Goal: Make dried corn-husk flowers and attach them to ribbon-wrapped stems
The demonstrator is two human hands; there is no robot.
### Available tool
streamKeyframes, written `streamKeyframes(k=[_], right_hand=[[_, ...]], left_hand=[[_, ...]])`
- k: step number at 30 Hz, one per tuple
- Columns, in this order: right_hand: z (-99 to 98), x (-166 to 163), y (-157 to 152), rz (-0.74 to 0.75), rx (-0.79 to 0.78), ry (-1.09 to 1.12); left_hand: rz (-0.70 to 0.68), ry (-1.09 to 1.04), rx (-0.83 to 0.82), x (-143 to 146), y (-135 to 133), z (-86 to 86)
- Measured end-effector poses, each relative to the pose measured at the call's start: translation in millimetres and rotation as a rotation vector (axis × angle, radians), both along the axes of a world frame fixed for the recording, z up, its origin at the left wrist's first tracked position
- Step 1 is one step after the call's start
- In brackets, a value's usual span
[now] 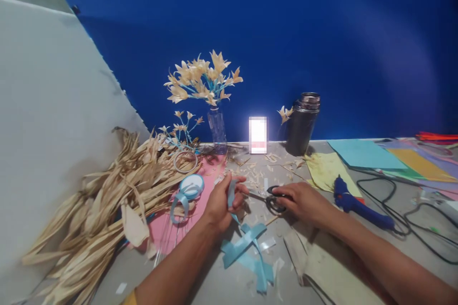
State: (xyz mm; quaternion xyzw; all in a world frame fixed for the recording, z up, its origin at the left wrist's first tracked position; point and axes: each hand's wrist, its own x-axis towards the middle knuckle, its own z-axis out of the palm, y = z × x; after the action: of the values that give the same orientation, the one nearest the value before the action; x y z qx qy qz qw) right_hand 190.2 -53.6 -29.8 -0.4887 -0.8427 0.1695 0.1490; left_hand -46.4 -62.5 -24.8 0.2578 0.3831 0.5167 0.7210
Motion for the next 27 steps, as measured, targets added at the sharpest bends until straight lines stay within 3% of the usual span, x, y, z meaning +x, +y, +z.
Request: streamKeyframes(k=[3,7,10,14,17,20,22,27], right_hand=[[-17.2,-6.2,-2.5,0.038,0.054,-0.106],[-25.2,-7.1,-9.0,-0.019,0.136,-0.151],[-10.5,-7.0,-15.2,-0.036,0.114,0.043],[25.9,-13.1,-21.5,-0.04,-0.093,0.322],[41.7,-24.7,-21.8,0.001,-0.126,0.326],[38.3,-35.3,-18.6,0.061,-0.071,0.3],[30.5,-38.0,-16.0,0.022,-0.042,0.324],[15.8,-37.6,-16.3,-0.064,-0.002,0.396]], left_hand=[[-0.062,-0.147,-0.11,-0.5,1.5,-5.5],[-0.042,-0.185,-0.086,4.9,-1.3,-11.0],[-0.13,-0.204,-0.055,9.9,-7.5,-11.2],[-0.313,-0.21,-0.021,15.5,-15.7,-10.7],[-0.413,-0.214,-0.015,20.2,-20.2,-10.1],[-0.472,-0.195,-0.001,24.2,-24.5,-7.8],[-0.433,-0.113,0.027,25.4,-27.3,-6.1],[-0.129,0.33,0.252,25.2,-30.3,-7.8]])
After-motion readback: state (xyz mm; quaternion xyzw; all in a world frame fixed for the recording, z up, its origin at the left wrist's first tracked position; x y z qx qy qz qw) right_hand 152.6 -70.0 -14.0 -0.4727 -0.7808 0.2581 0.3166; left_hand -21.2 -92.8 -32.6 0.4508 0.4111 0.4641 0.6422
